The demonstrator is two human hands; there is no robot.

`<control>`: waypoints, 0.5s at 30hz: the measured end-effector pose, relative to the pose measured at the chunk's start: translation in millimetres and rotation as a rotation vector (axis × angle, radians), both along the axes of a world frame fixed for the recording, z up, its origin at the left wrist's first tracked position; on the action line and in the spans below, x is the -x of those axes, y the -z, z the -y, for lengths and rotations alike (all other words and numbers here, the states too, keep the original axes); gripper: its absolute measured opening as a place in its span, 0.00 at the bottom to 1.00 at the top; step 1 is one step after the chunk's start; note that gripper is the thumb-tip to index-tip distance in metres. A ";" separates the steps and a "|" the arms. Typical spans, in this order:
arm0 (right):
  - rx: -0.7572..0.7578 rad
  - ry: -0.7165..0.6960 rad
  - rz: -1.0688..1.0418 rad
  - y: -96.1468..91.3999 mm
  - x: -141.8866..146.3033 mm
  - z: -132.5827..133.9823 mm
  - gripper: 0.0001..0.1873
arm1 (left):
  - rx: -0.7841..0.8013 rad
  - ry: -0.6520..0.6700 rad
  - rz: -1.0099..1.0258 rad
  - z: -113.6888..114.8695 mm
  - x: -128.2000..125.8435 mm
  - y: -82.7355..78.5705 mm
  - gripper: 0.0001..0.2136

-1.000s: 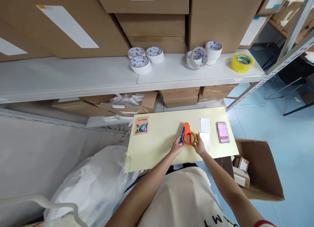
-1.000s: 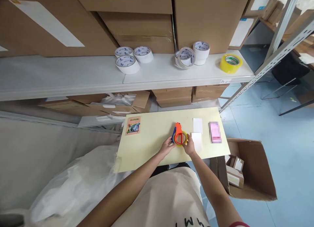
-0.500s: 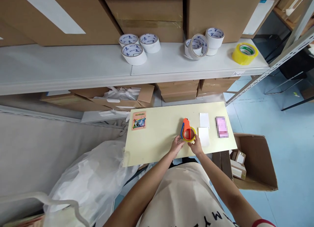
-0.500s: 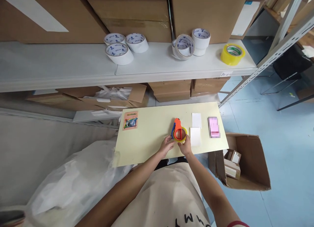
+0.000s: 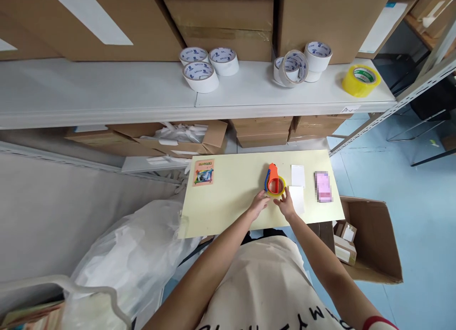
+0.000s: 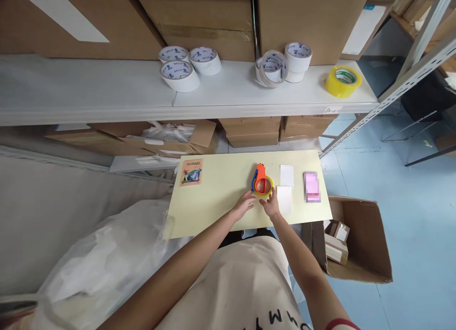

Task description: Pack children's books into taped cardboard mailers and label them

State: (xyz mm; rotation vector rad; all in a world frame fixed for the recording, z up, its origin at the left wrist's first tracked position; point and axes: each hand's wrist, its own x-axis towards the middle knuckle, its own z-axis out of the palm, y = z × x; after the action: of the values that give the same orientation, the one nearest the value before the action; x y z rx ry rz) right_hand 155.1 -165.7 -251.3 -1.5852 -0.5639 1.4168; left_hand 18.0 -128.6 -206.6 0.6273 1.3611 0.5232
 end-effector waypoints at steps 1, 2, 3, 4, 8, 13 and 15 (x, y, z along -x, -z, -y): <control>0.007 -0.012 0.011 -0.8 0.2 2.1 0.54 | 0.014 0.012 -0.012 1.5 3.0 -0.1 0.27; 0.010 -0.026 0.025 -1.6 0.1 4.9 0.54 | 0.028 0.025 -0.024 3.3 6.8 -0.6 0.28; 0.009 -0.039 0.040 -2.2 -0.2 8.3 0.53 | 0.040 0.038 -0.035 5.7 11.6 -1.5 0.29; 0.003 -0.051 0.055 -2.8 -0.8 12.6 0.52 | 0.048 0.048 -0.050 8.6 17.3 -2.8 0.30; -0.018 -0.067 0.078 -3.9 -3.1 36.0 0.47 | 0.059 0.071 -0.116 28.0 47.8 -11.2 0.25; -0.017 -0.121 0.026 -9.2 2.3 62.0 0.41 | 0.067 0.036 -0.224 67.2 92.3 -12.4 0.24; 0.006 -0.170 0.019 -13.2 7.3 65.1 0.39 | 0.052 0.017 -0.278 83.8 107.5 -9.0 0.24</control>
State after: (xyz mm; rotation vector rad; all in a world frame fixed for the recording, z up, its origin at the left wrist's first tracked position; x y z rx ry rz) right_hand 147.8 -230.8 -238.1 -1.5881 -0.7205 1.5309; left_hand -89.4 -212.4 -197.6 0.6869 1.6240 0.3953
